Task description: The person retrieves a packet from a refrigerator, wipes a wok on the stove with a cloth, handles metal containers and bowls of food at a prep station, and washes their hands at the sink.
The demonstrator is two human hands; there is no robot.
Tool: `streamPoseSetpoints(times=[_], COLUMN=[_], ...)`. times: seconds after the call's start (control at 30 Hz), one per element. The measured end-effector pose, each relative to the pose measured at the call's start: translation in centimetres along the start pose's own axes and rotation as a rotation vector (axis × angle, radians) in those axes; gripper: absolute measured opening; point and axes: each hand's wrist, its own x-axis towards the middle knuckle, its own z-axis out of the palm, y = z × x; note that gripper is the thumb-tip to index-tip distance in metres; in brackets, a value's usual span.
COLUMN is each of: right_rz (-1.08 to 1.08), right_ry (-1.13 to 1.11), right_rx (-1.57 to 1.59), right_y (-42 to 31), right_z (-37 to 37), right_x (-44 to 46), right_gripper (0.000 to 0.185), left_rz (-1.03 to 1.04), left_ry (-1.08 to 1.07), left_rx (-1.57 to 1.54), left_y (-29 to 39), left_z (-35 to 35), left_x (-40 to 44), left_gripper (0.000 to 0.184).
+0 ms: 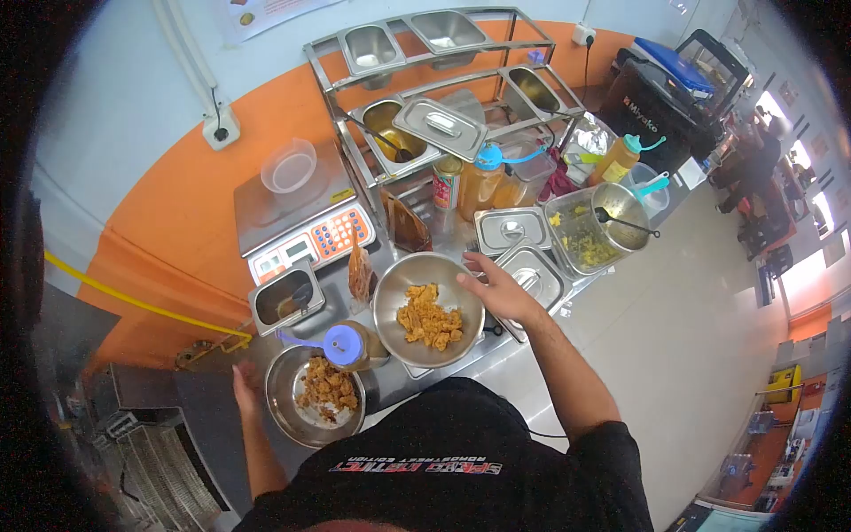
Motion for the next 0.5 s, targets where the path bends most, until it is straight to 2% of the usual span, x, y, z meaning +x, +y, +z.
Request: streamPoseSetpoints(times=[0.07, 0.2, 0.27, 0.4, 0.47, 0.5], right_rz=[-0.009, -0.044, -0.087, -0.116, 0.02, 0.005], right_ry=[-0.028, -0.099, -0.076, -0.122, -0.211, -0.219], right_rx=[0.035, 0.041, 0.022, -0.114, -0.261, -0.269], right_y=[-0.1, 0.2, 1.1, 1.3, -0.1, -0.6], right_z=[0.1, 0.3, 0.6, -0.7, -1.4, -1.9], right_x=[1.0, 2.2, 2.5, 2.4, 1.5, 1.3], right_gripper=[0.064, 0.06, 0.055, 0.054, 0.054, 0.054], left_rz=[0.013, 0.022, 0.028, 0.03, 0.069, 0.092], left_ry=[-0.13, -0.052, -0.104, 0.075, 0.104, 0.129], left_rx=[-0.174, -0.255, -0.516, -0.559, -0.521, -0.472], left_y=[-5.6, -6.5, -6.2, -8.2, -9.7, -10.1], left_z=[-3.7, -1.5, -0.7, -1.8, -3.3, -3.7], left_x=[0.3, -4.0, -4.9, -4.1, -3.0, -2.6], left_gripper=[0.072, 0.074, 0.073, 0.071, 0.071, 0.07])
